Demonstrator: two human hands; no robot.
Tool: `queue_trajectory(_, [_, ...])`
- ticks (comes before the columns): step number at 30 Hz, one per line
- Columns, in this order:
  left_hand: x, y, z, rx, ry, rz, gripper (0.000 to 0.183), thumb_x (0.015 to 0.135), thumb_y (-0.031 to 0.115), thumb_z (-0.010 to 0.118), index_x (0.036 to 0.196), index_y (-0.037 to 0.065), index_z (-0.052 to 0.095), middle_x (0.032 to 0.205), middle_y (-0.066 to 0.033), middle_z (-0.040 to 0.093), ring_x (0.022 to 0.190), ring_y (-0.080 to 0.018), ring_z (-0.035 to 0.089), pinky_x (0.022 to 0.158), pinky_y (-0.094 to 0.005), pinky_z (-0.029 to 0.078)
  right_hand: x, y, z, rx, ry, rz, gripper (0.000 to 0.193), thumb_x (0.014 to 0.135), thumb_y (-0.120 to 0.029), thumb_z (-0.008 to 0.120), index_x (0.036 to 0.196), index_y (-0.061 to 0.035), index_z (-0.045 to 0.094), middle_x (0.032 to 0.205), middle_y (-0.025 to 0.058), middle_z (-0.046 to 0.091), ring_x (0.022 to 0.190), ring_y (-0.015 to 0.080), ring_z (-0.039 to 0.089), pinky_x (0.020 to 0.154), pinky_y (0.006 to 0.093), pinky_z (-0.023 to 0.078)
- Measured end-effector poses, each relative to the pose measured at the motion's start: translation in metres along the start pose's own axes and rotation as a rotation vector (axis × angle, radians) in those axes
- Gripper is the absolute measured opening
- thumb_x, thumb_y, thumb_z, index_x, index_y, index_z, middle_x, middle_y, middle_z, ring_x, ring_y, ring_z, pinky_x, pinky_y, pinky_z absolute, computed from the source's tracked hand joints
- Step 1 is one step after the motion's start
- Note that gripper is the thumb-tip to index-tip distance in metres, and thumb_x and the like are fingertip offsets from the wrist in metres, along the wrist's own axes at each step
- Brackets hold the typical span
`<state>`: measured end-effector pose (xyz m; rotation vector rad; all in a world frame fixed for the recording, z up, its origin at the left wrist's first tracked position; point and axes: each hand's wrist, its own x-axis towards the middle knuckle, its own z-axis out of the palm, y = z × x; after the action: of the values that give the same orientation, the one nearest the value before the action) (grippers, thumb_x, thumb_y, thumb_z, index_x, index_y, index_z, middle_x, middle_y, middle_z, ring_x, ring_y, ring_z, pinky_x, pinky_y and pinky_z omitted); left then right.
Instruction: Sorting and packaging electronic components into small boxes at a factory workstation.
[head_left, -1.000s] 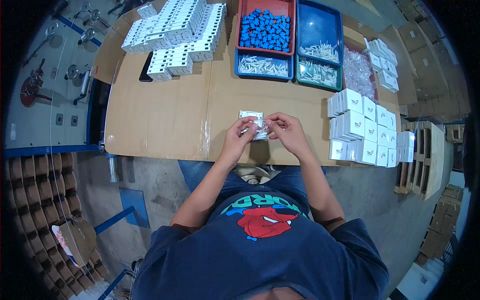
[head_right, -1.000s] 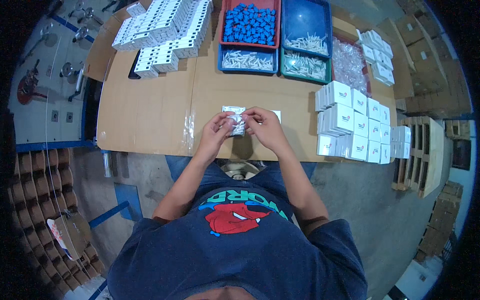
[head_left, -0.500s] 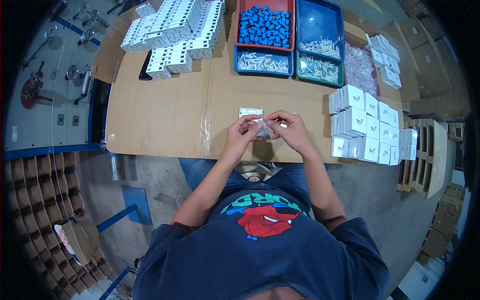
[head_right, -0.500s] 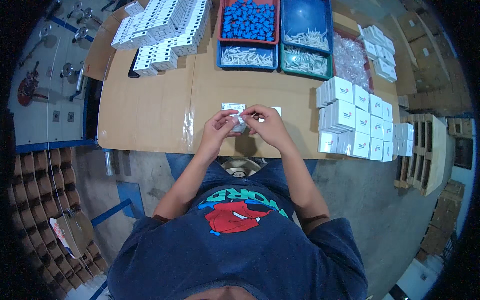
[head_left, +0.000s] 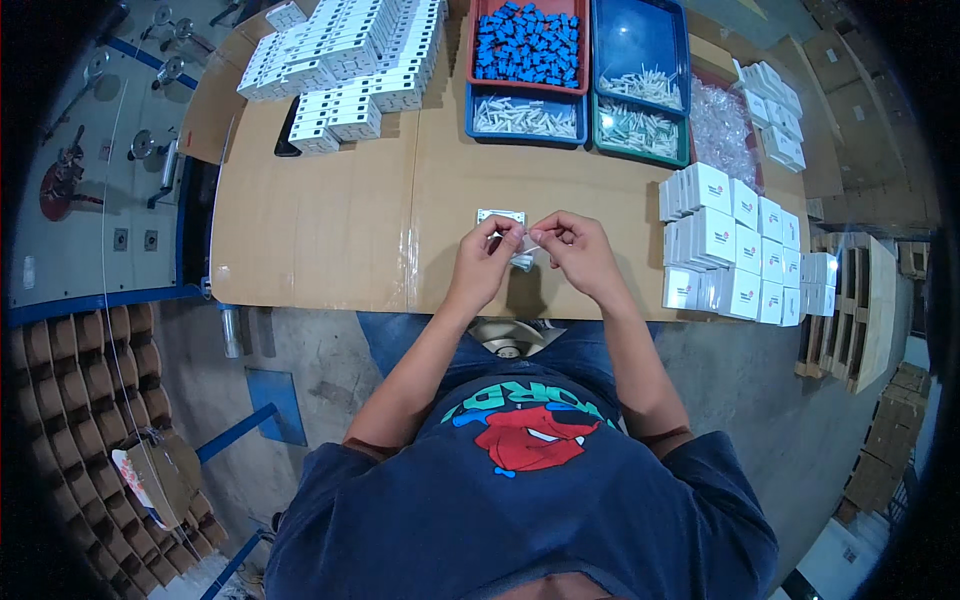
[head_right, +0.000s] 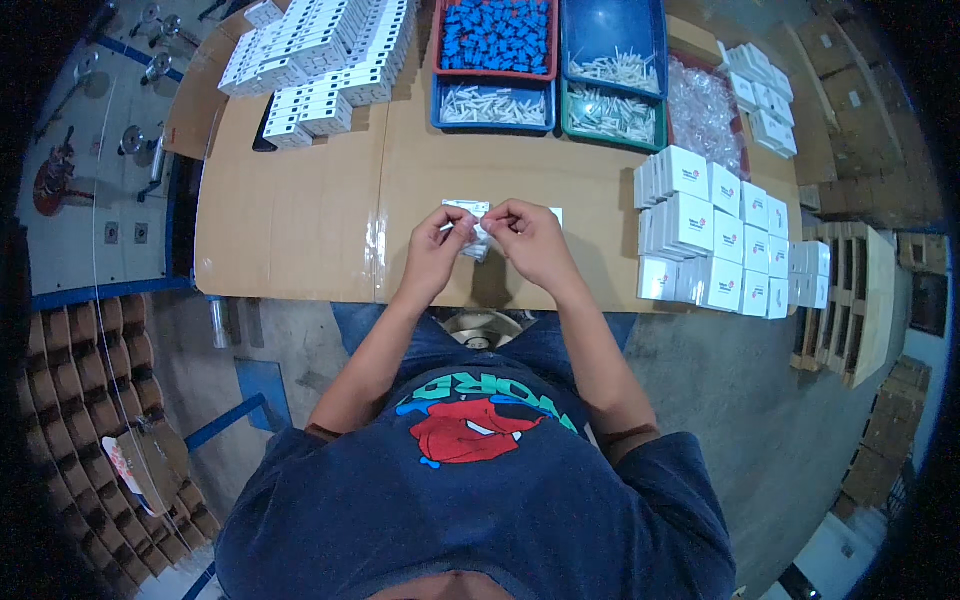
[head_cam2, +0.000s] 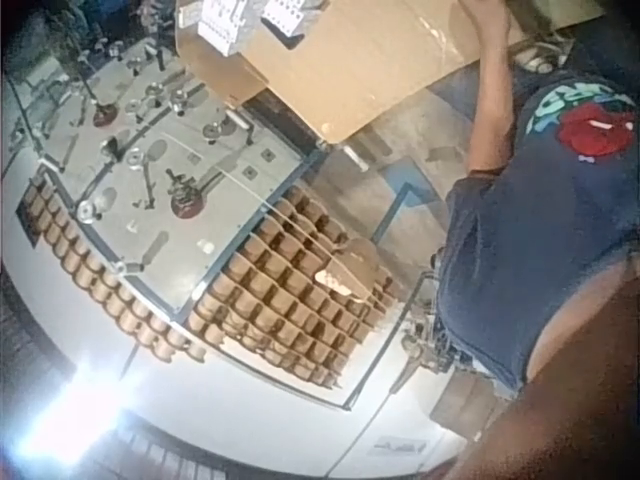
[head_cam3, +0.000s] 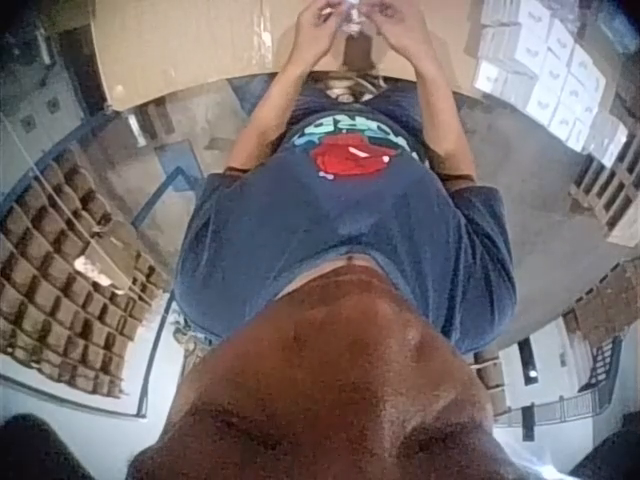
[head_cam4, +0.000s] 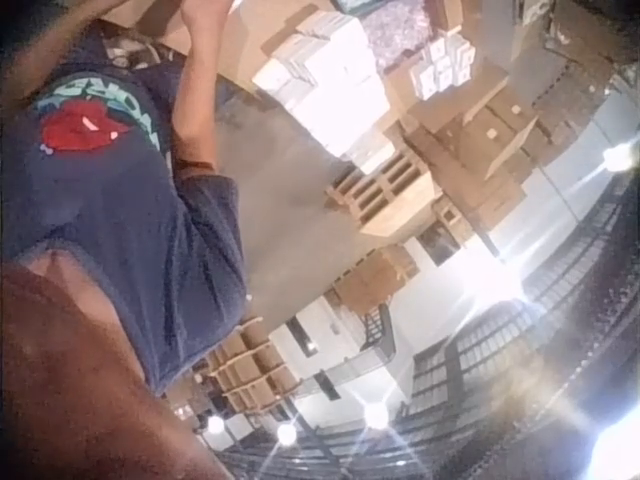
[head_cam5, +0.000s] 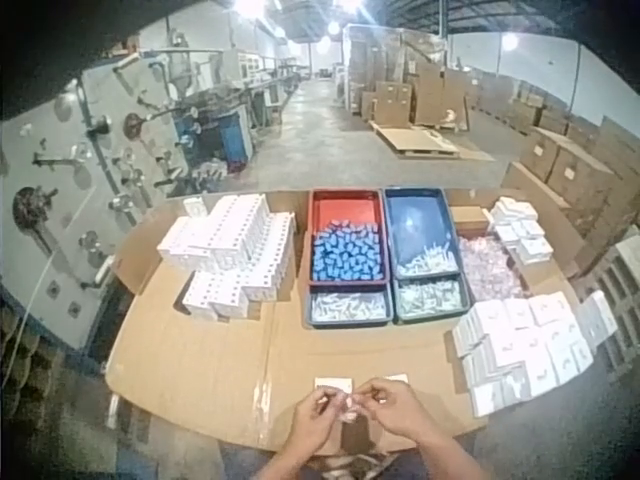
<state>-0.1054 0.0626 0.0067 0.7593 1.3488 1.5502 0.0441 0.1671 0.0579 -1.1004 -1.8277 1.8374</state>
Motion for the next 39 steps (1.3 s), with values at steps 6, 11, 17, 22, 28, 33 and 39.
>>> queue_trajectory(6, [0.0,0.018,-0.004,-0.188,-0.125,-0.231,0.025,0.098,0.011,0.069,0.121,0.002,0.064,0.109,-0.0041,0.068,0.098,-0.0111,0.064,0.088,-0.0271,0.052,-0.002,0.006,-0.025,0.165,-0.005,0.036,0.012,0.099,-0.01,0.067,0.107,-0.0019,0.069,0.08,-0.001,0.065,0.064,0.0056,0.059,0.053,0.0228,0.05])
queue_trajectory(11, [-0.003,-0.001,-0.004,-0.12,-0.165,-0.193,0.028,0.096,0.008,0.07,0.122,0.001,0.063,0.11,-0.0064,0.068,0.102,-0.0139,0.066,0.091,-0.0284,0.053,-0.006,-0.003,-0.027,0.177,-0.017,0.054,0.018,0.1,-0.009,0.064,0.116,-0.0009,0.069,0.079,-0.0012,0.063,0.062,0.0065,0.058,0.056,0.0231,0.051])
queue_trajectory(17, [-0.005,-0.004,0.002,-0.516,-0.095,-0.349,0.03,0.104,0.02,0.061,0.126,-0.001,0.061,0.114,-0.0108,0.07,0.093,-0.0214,0.071,0.084,-0.0327,0.058,-0.005,0.013,-0.036,0.139,-0.106,0.034,0.024,0.099,0.0,0.059,0.121,-0.0001,0.069,0.092,0.0031,0.067,0.071,0.0095,0.063,0.065,0.0237,0.054])
queue_trajectory(22, [-0.013,-0.015,0.002,-0.582,-0.202,-0.567,0.038,0.109,0.032,0.052,0.126,-0.001,0.061,0.107,-0.011,0.071,0.094,-0.0196,0.071,0.082,-0.0306,0.058,-0.006,0.033,-0.033,0.052,-0.162,-0.048,0.025,0.098,0.005,0.056,0.117,0.0008,0.071,0.101,0.0061,0.069,0.086,0.0146,0.07,0.078,0.0268,0.06])
queue_trajectory(28, [-0.033,-0.052,-0.013,-0.327,-0.209,-0.583,0.035,0.108,0.03,0.056,0.119,-0.001,0.066,0.102,-0.0092,0.071,0.084,-0.0137,0.067,0.077,-0.0272,0.056,-0.013,0.06,-0.027,0.068,-0.218,0.086,0.017,0.097,0.003,0.059,0.109,0.0047,0.071,0.106,0.0076,0.069,0.098,0.017,0.07,0.084,0.0293,0.061])
queue_trajectory(33, [-0.03,-0.044,-0.028,-0.256,-0.165,-0.551,0.028,0.105,0.021,0.061,0.12,-0.002,0.067,0.102,-0.0064,0.069,0.087,-0.0117,0.065,0.077,-0.0254,0.054,-0.007,0.08,-0.009,-0.096,-0.203,-0.104,0.017,0.095,0.002,0.065,0.111,0.004,0.069,0.106,0.008,0.071,0.098,0.0152,0.069,0.085,0.0293,0.06])
queue_trajectory(39, [-0.006,-0.037,-0.047,-0.107,-0.089,-0.415,0.022,0.1,0.013,0.067,0.118,0.0,0.07,0.101,-0.0056,0.072,0.083,-0.0096,0.065,0.075,-0.0236,0.055,0.02,0.075,0.013,0.05,-0.05,-0.02,0.017,0.092,-0.002,0.073,0.108,0.0031,0.07,0.101,0.0069,0.07,0.096,0.015,0.07,0.081,0.0283,0.059])
